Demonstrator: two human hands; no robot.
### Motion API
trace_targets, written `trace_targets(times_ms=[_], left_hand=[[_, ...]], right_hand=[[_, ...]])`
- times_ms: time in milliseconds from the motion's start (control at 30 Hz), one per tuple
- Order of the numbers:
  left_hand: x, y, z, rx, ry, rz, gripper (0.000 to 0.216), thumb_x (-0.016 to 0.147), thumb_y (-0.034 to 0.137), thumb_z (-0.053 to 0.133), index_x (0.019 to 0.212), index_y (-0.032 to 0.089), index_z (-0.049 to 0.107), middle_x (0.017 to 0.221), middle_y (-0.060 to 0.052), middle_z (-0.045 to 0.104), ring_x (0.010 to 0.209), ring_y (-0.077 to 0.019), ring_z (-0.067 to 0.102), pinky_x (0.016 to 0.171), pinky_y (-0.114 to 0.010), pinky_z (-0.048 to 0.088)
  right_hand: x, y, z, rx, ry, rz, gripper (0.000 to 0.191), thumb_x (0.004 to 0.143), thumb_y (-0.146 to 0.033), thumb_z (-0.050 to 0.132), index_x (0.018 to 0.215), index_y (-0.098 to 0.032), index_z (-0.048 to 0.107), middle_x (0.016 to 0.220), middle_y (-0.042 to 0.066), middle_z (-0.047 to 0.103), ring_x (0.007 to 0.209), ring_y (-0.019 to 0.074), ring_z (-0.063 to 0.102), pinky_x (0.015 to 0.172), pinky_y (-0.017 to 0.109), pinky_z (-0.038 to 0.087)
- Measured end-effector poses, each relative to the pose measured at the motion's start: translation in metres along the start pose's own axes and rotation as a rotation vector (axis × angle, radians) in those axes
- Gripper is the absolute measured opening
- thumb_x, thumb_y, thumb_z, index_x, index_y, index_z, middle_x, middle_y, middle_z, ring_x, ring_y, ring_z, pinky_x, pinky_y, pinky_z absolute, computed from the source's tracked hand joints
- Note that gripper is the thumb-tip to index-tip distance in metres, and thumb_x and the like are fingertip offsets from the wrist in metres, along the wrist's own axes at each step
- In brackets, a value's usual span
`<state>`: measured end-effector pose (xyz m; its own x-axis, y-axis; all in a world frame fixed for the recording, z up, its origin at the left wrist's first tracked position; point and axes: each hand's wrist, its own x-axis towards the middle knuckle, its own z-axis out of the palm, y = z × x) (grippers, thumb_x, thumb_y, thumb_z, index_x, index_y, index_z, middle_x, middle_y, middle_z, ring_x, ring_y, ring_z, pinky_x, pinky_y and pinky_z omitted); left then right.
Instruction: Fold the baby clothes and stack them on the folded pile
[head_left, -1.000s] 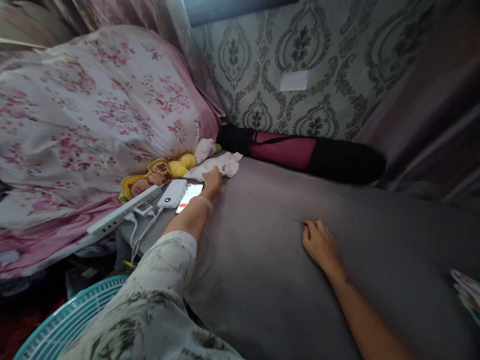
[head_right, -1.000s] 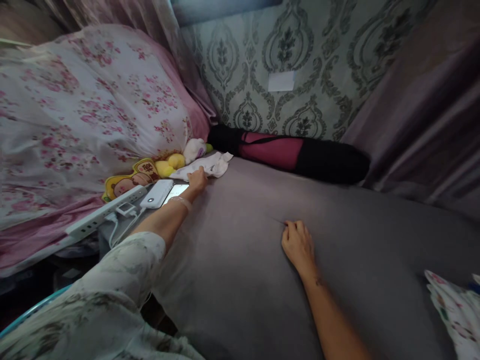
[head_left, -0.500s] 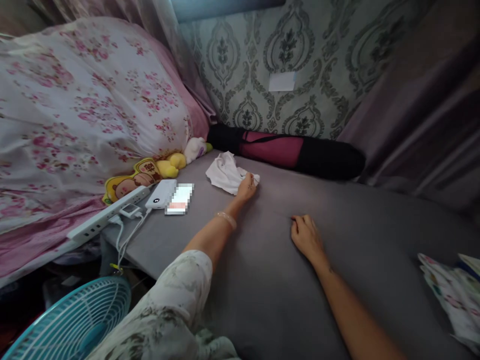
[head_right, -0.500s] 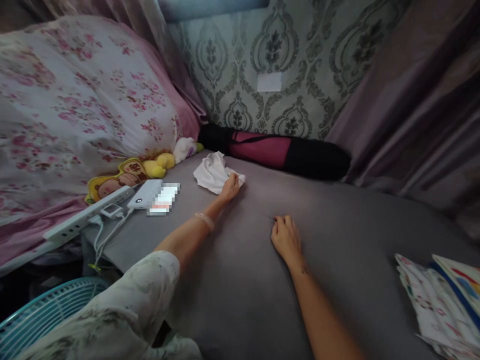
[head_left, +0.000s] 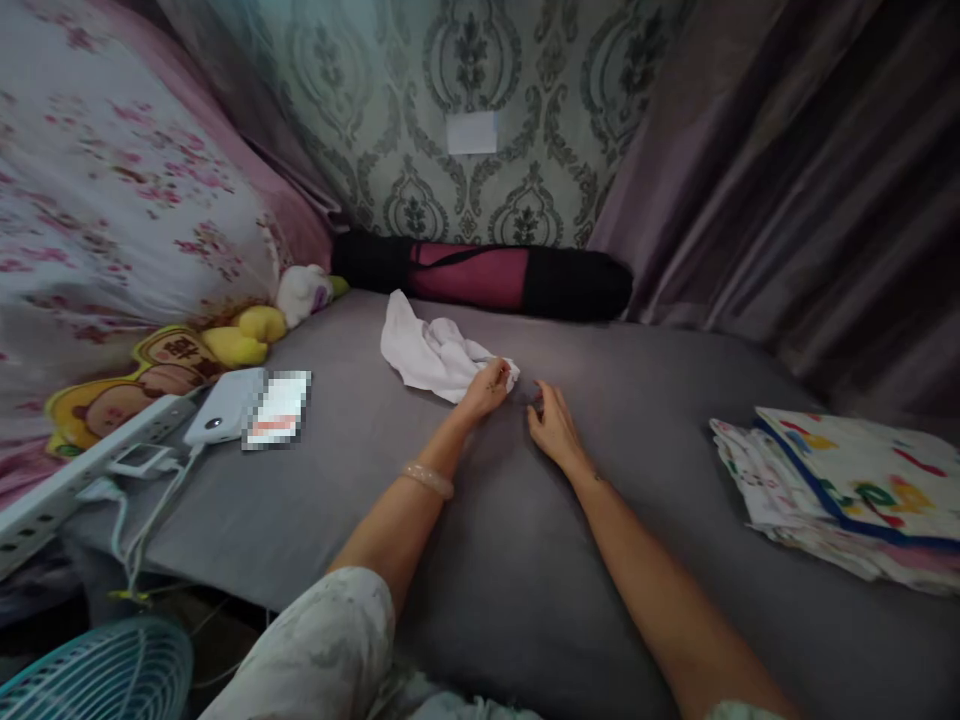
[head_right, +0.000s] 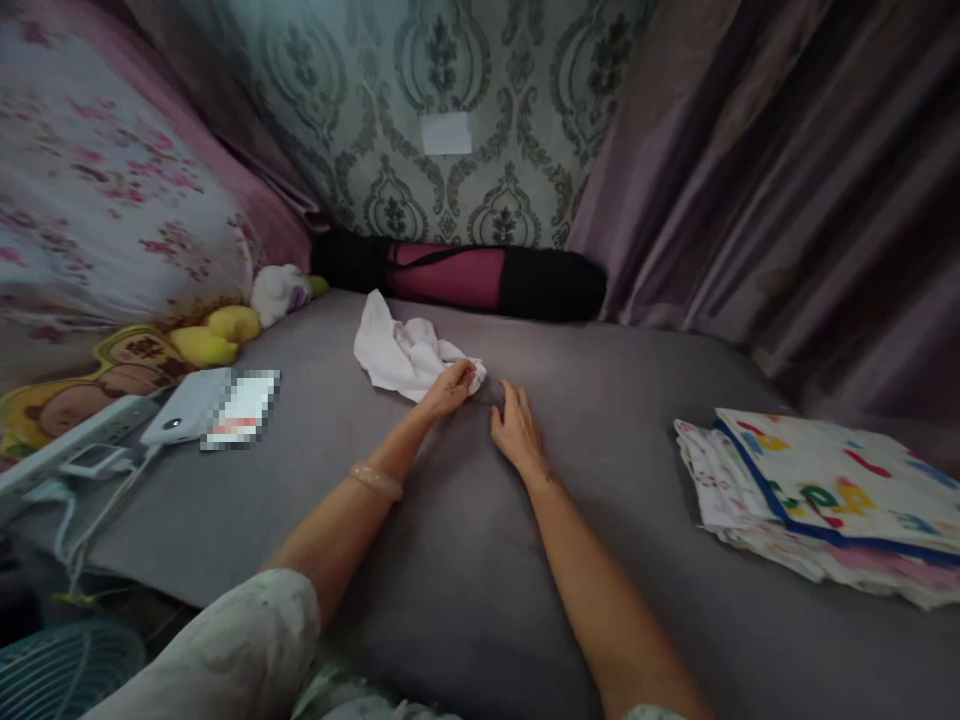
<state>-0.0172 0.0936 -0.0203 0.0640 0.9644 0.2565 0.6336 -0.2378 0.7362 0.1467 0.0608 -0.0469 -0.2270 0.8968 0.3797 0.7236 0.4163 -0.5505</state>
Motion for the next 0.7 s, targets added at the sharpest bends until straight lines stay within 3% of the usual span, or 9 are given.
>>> trace_targets(times_ms=[167, 267, 367, 433, 567, 700], left_hand=[[-0.013, 0.018, 0.011, -0.091, -0.191, 0.215, 0.015, 0.088, 0.017, 0.041, 0.087, 0.016, 0.056, 0.078, -0.002, 0.058, 0.076, -0.015, 0.053, 0.075, -0.027, 0.043], [-0.02, 0.023, 0.007, -0.111, -0.273, 0.294, 0.016, 0.089, 0.021, 0.041, 0.09, 0.016, 0.056, 0.082, -0.003, 0.059, 0.078, -0.0156, 0.054, 0.075, -0.028, 0.043], [-0.027, 0.026, 0.0, -0.041, -0.309, 0.289, 0.017, 0.084, 0.027, 0.053, 0.097, 0.016, 0.054, 0.088, -0.004, 0.061, 0.081, -0.0173, 0.056, 0.074, -0.029, 0.044], [-0.03, 0.027, -0.003, 0.087, -0.296, 0.284, 0.028, 0.077, 0.023, 0.06, 0.102, 0.016, 0.051, 0.096, -0.006, 0.061, 0.086, -0.0199, 0.057, 0.077, -0.031, 0.044], [-0.036, 0.029, -0.008, 0.396, -0.181, 0.238, 0.033, 0.075, 0.009, 0.049, 0.107, 0.015, 0.049, 0.107, -0.014, 0.059, 0.099, -0.0258, 0.056, 0.084, -0.037, 0.042], [-0.036, 0.026, -0.013, 0.442, -0.034, 0.183, 0.032, 0.077, 0.008, 0.044, 0.107, 0.017, 0.05, 0.111, -0.014, 0.059, 0.103, -0.027, 0.055, 0.088, -0.041, 0.039]], right_hand=[[0.003, 0.014, -0.007, 0.087, 0.017, -0.09, 0.063, 0.077, -0.013, 0.049, 0.139, -0.025, 0.042, 0.134, 0.011, 0.047, 0.124, 0.0269, 0.044, 0.1, 0.048, 0.039], [0.005, 0.02, -0.008, 0.125, 0.003, -0.099, 0.044, 0.078, -0.017, 0.05, 0.12, -0.025, 0.06, 0.131, 0.009, 0.052, 0.121, 0.0252, 0.048, 0.1, 0.047, 0.039], [0.01, 0.021, -0.01, 0.175, 0.055, -0.093, 0.026, 0.077, -0.019, 0.051, 0.097, -0.02, 0.067, 0.114, 0.009, 0.062, 0.108, 0.0223, 0.057, 0.097, 0.04, 0.042], [0.013, 0.019, -0.015, 0.188, 0.139, -0.057, 0.019, 0.074, -0.021, 0.052, 0.085, -0.019, 0.067, 0.102, 0.01, 0.065, 0.099, 0.0217, 0.06, 0.093, 0.038, 0.044], [0.018, 0.014, -0.035, 0.173, 0.288, 0.111, 0.012, 0.071, -0.027, 0.052, 0.073, -0.02, 0.062, 0.087, 0.008, 0.065, 0.086, 0.0223, 0.059, 0.083, 0.035, 0.046], [0.022, 0.014, -0.06, 0.199, 0.356, 0.286, 0.016, 0.071, -0.033, 0.05, 0.072, -0.02, 0.059, 0.073, 0.005, 0.062, 0.071, 0.0198, 0.056, 0.07, 0.032, 0.043]])
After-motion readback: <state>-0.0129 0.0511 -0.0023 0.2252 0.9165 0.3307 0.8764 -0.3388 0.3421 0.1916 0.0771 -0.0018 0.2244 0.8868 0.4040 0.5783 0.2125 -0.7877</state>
